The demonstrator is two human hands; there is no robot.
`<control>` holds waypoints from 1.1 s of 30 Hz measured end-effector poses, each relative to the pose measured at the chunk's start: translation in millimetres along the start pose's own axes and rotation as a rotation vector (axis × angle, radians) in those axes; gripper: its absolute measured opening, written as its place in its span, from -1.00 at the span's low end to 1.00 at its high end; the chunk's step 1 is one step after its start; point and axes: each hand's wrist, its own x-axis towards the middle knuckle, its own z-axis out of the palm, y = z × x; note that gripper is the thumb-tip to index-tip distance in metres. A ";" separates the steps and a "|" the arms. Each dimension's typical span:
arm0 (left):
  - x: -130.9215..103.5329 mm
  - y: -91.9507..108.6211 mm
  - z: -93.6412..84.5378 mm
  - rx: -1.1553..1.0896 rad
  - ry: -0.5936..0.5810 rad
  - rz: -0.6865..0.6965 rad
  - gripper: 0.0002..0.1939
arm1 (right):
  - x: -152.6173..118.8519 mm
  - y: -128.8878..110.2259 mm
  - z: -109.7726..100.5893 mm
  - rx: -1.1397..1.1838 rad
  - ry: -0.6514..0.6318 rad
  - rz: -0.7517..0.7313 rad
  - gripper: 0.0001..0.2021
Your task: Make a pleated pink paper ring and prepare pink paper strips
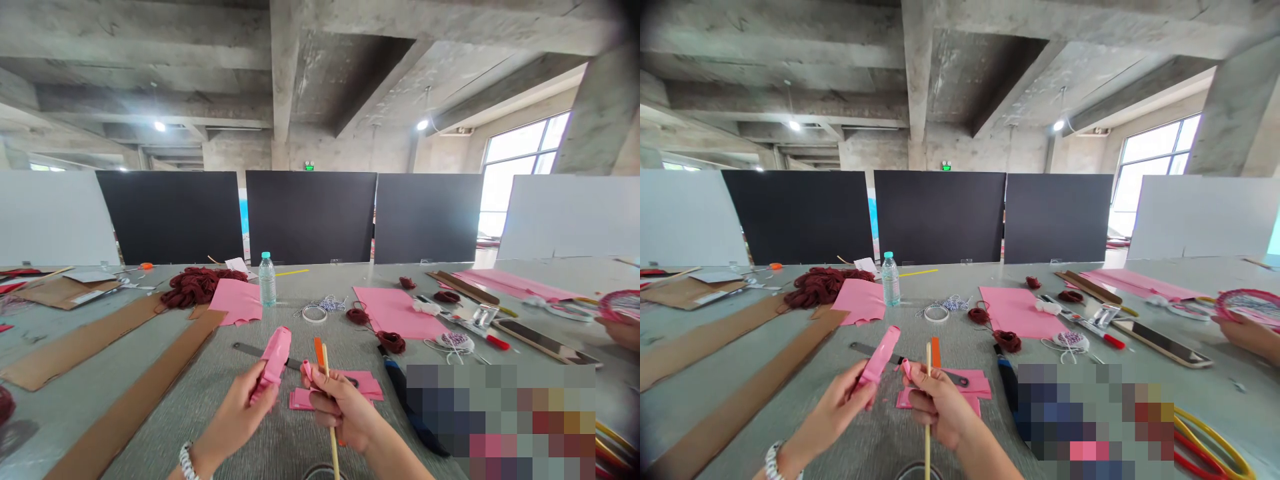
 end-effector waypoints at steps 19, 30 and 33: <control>-5.6 0.2 20.1 0.091 -0.020 0.024 -0.84 | 2.2 20.2 4.4 -0.960 0.316 -0.502 -0.95; -3.9 -1.7 21.1 0.171 -0.054 0.044 -0.89 | -1.1 16.2 9.9 -1.076 0.246 -0.577 -0.91; -3.7 -1.7 21.0 0.192 -0.056 0.043 -0.90 | -0.2 16.5 9.2 -1.086 0.237 -0.573 -0.89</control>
